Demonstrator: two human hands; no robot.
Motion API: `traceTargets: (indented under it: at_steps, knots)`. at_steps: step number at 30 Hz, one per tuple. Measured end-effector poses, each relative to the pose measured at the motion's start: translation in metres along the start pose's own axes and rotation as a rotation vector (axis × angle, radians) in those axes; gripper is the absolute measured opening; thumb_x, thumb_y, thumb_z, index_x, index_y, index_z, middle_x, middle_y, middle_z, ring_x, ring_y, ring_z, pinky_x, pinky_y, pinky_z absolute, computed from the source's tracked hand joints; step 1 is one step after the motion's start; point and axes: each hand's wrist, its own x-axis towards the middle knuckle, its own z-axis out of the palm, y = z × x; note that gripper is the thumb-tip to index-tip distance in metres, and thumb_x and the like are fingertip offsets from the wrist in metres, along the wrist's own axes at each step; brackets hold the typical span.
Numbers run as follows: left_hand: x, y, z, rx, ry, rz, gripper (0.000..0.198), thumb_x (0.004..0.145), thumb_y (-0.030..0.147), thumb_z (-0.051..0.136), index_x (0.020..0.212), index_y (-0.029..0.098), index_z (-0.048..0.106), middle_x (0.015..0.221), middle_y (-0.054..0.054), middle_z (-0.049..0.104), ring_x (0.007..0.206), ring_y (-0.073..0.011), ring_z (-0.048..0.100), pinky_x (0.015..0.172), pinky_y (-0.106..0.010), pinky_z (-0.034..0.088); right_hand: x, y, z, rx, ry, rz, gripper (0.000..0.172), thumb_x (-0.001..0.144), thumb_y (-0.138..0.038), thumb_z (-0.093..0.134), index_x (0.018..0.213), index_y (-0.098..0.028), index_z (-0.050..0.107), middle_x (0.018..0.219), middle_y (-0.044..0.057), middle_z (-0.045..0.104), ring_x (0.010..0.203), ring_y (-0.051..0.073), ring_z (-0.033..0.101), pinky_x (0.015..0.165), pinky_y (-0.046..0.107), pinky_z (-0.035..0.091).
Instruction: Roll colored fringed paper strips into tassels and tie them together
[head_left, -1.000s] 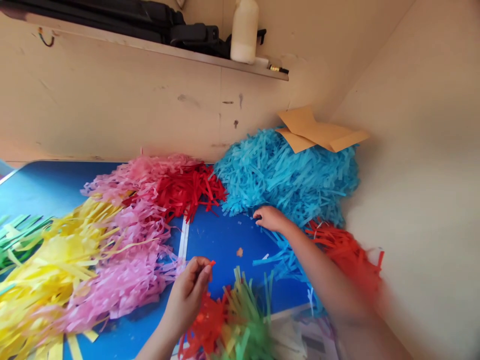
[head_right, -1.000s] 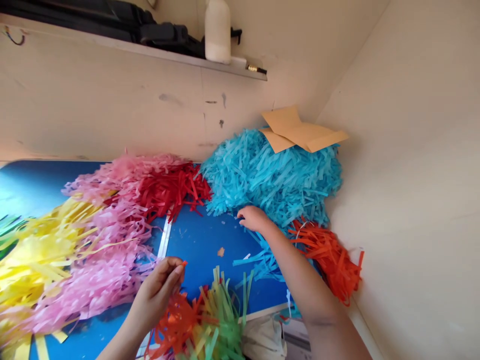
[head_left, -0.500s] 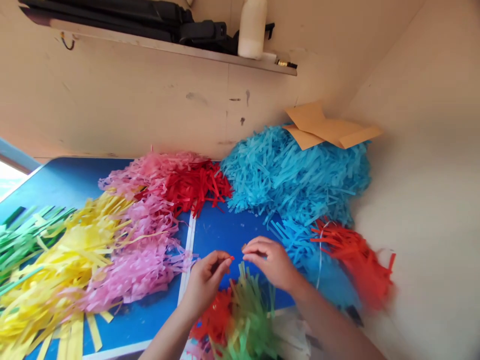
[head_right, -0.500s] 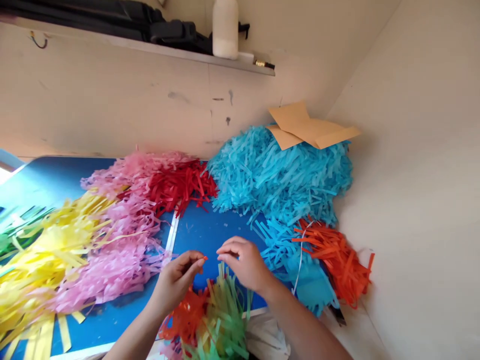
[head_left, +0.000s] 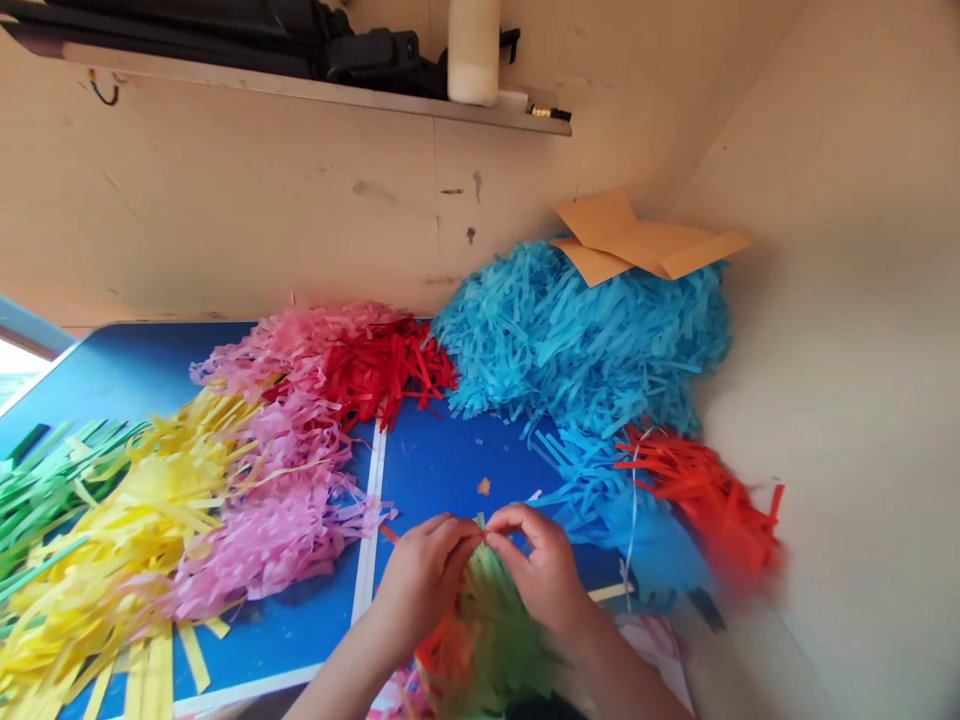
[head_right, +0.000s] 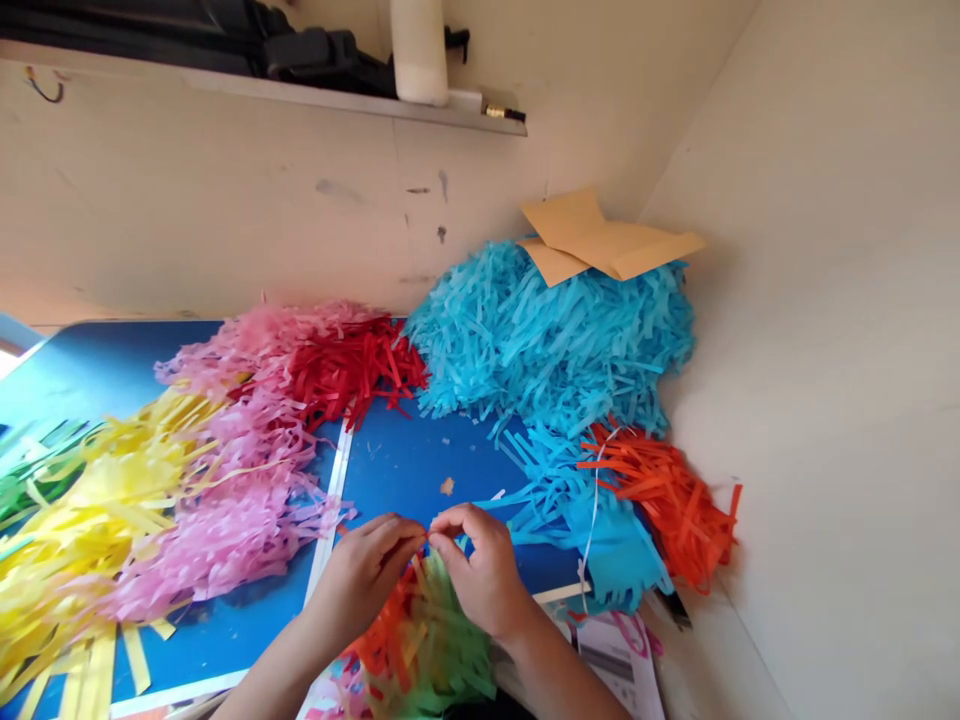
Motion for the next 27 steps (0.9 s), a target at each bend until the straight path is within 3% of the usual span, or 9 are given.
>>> traceTargets:
  at_steps: [2,5,8,10,14,19,23,27]
  knots:
    - [-0.001,0.000,0.000,-0.036,-0.044,-0.019,0.012,0.092,0.028,0.053,0.094,0.023,0.063,0.072,0.000,0.071,0.062,-0.0152,0.065,0.058,-0.023,0.044,-0.002,0.000,-0.003,0.001,-0.021,-0.027,0.004,0.086,-0.022,0.065,0.087,-0.024,0.067,0.087,0.001,0.071,0.082,0.018,0.065,0.080,0.029,0.049]
    - [-0.002,-0.001,-0.001,-0.161,-0.131,-0.042,0.016,0.092,0.028,0.054,0.106,0.022,0.055,0.070,0.003,0.071,0.058,-0.0139,0.062,0.055,-0.022,0.043,0.000,0.002,-0.005,0.198,-0.099,0.062,0.012,0.082,-0.021,0.068,0.094,-0.024,0.066,0.090,0.001,0.071,0.081,0.017,0.065,0.077,0.028,0.050]
    - [-0.001,-0.001,-0.003,-0.226,-0.157,-0.024,0.014,0.092,0.030,0.055,0.104,0.022,0.053,0.069,0.004,0.069,0.055,-0.0118,0.059,0.053,-0.020,0.042,0.002,0.004,-0.005,0.481,-0.159,0.208,0.021,0.075,-0.024,0.076,0.092,-0.023,0.065,0.084,0.000,0.070,0.078,0.016,0.065,0.074,0.026,0.050]
    - [0.000,-0.001,-0.004,-0.214,-0.148,0.000,0.009,0.092,0.029,0.055,0.097,0.022,0.057,0.068,0.004,0.068,0.055,-0.0107,0.059,0.053,-0.019,0.041,0.001,0.005,-0.006,0.521,-0.146,0.227,0.021,0.073,-0.025,0.079,0.088,-0.023,0.065,0.081,-0.001,0.069,0.076,0.015,0.064,0.073,0.025,0.050]
    - [0.001,-0.001,-0.006,-0.156,-0.117,0.047,0.012,0.092,0.025,0.058,0.082,0.022,0.065,0.068,0.003,0.069,0.059,-0.0097,0.061,0.056,-0.017,0.043,-0.005,0.003,-0.006,0.321,-0.088,0.082,0.006,0.083,-0.023,0.070,0.087,-0.023,0.066,0.083,-0.001,0.068,0.079,0.014,0.063,0.076,0.024,0.049]
    - [-0.003,0.001,-0.007,-0.127,-0.084,0.064,0.015,0.093,0.022,0.054,0.090,0.022,0.068,0.076,0.000,0.071,0.067,-0.0108,0.065,0.061,-0.018,0.046,-0.009,0.001,-0.004,0.069,-0.061,-0.094,0.005,0.090,-0.019,0.059,0.090,-0.023,0.063,0.087,0.000,0.067,0.084,0.015,0.064,0.081,0.026,0.049]
    - [-0.008,0.005,-0.006,-0.119,-0.063,0.009,0.013,0.093,0.024,0.056,0.087,0.022,0.068,0.071,0.002,0.071,0.062,-0.0098,0.064,0.058,-0.017,0.045,-0.007,-0.003,-0.004,-0.044,-0.029,-0.127,0.008,0.088,-0.017,0.063,0.093,-0.024,0.064,0.088,-0.001,0.071,0.084,0.015,0.067,0.080,0.024,0.049]
    - [-0.009,0.006,-0.005,-0.096,0.006,0.003,0.013,0.092,0.023,0.057,0.084,0.021,0.067,0.067,0.003,0.070,0.057,-0.0088,0.062,0.055,-0.016,0.044,-0.005,-0.007,-0.005,-0.008,-0.058,-0.135,0.009,0.088,-0.016,0.063,0.090,-0.024,0.064,0.088,-0.001,0.070,0.084,0.015,0.066,0.079,0.025,0.050]
